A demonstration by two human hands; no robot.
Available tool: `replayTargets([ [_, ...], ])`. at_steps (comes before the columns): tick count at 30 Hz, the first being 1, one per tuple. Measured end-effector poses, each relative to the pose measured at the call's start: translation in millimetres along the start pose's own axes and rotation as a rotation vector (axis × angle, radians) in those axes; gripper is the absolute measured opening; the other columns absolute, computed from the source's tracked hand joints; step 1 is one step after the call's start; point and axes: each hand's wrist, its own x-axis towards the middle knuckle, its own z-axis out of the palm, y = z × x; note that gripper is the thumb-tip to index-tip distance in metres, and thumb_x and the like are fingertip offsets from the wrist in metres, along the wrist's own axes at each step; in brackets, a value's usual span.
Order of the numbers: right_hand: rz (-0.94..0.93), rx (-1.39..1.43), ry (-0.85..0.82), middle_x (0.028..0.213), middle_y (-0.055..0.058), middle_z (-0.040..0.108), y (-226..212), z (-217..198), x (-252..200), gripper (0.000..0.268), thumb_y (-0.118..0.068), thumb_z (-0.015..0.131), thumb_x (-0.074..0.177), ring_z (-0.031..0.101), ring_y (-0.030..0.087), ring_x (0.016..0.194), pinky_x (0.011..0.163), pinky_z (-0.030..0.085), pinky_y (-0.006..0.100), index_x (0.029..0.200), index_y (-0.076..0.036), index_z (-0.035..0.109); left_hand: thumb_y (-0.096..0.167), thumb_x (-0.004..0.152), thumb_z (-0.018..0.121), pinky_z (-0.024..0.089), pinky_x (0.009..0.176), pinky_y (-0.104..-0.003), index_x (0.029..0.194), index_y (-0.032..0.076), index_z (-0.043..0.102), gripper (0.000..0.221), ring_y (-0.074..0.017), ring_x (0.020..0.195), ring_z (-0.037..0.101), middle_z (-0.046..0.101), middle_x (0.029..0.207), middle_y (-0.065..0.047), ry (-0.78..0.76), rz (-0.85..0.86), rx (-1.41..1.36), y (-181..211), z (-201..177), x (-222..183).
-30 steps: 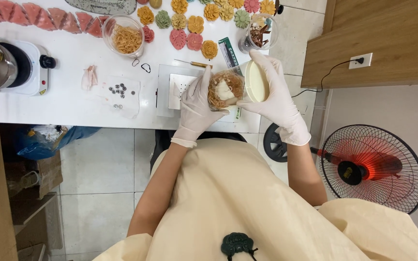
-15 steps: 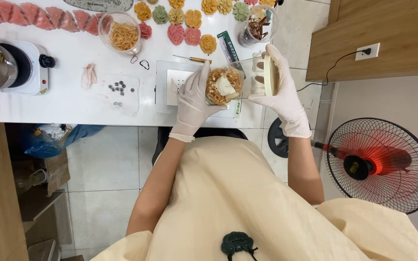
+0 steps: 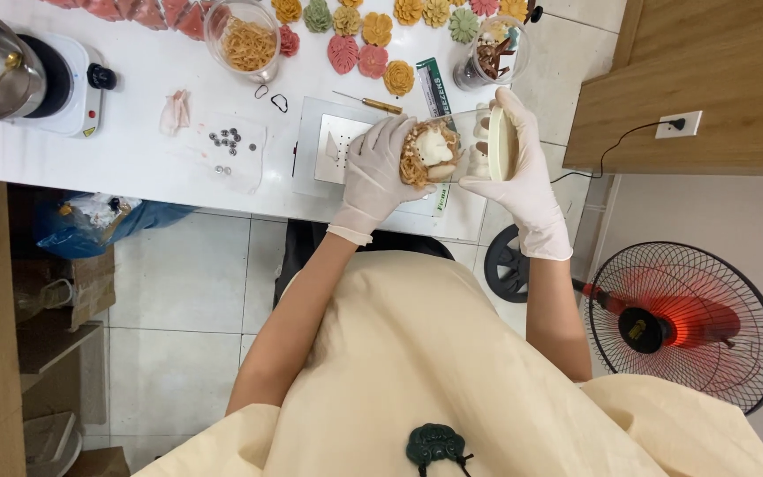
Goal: Decorating a candle with dried flower petals, wax shapes, and aromatics.
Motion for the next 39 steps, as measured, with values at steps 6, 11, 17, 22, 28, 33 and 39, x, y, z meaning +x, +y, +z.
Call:
replayTargets([
  [6,-0.087,-0.172,-0.007,0.156,0.008,0.043,-4.9,-1.8,3.1,0.114,-0.020,0.097,0.069,0.045,0.022,0.147,0.127,0.037,0.036,0.164,-0.006,0.036,0.054,0.057,0.095,0.036,0.113,-0.048,0.147,0.011,0.043,0.112,-0.0299,0.134,0.048,0.054,0.140,-0.011,0.070,0.019,-0.086,1.6,-2.3,2.3],
  [11,-0.135,-0.246,-0.010,0.159,0.009,0.042,-8.2,-0.9,3.1,0.111,-0.018,0.096,0.072,0.041,0.023,0.152,0.130,0.033,0.038,0.164,-0.006,0.036,0.048,0.054,0.096,0.039,0.109,-0.048,0.146,0.008,0.044,0.113,-0.0321,0.129,0.052,0.056,0.136,-0.014,0.048,0.006,-0.133,-0.3,-3.0,6.7],
  [17,-0.030,-0.049,0.016,0.159,0.005,0.038,-37.0,-5.6,1.8,0.112,-0.013,0.094,0.069,0.048,0.022,0.145,0.125,0.047,0.042,0.164,-0.010,0.034,0.041,0.052,0.098,0.043,0.106,-0.048,0.146,0.007,0.041,0.115,-0.0350,0.127,0.054,0.055,0.136,-0.016,0.104,0.058,-0.207,16.0,-21.2,15.5],
  [22,-0.128,-0.089,-0.044,0.157,0.005,0.040,-55.9,3.9,16.9,0.112,-0.010,0.095,0.068,0.049,0.021,0.143,0.121,0.049,0.040,0.162,-0.011,0.035,0.036,0.056,0.098,0.045,0.105,-0.046,0.151,0.008,0.039,0.115,-0.0340,0.124,0.056,0.055,0.139,-0.014,0.133,0.027,-0.270,12.8,-60.9,13.8],
  [28,-0.277,-0.104,-0.277,0.156,0.005,0.038,-91.5,68.5,76.1,0.112,-0.009,0.097,0.068,0.049,0.022,0.144,0.125,0.044,0.038,0.161,-0.012,0.034,0.045,0.066,0.098,0.049,0.106,-0.043,0.153,0.006,0.037,0.113,-0.0318,0.124,0.058,0.057,0.137,-0.014,0.324,-0.012,-0.201,-43.9,-116.4,-9.9],
  [33,-0.248,-0.056,-0.505,0.151,0.007,0.039,-106.6,143.5,144.7,0.110,-0.005,0.093,0.072,0.045,0.020,0.144,0.127,0.039,0.035,0.163,-0.013,0.032,0.046,0.073,0.102,0.052,0.106,-0.042,0.153,0.005,0.038,0.111,-0.0301,0.126,0.060,0.059,0.139,-0.014,0.495,-0.131,-0.114,-102.3,-160.7,-40.9],
  [39,-0.126,0.002,-0.858,0.173,0.002,0.035,-117.9,222.6,211.0,0.111,0.002,0.083,0.079,0.037,0.015,0.158,0.134,0.031,0.034,0.171,-0.018,0.023,0.034,0.063,0.103,0.051,0.107,-0.044,0.158,0.004,0.029,0.124,-0.0344,0.127,0.057,0.055,0.139,-0.016,0.607,-0.322,-0.118,-171.6,-173.5,-69.6],
])
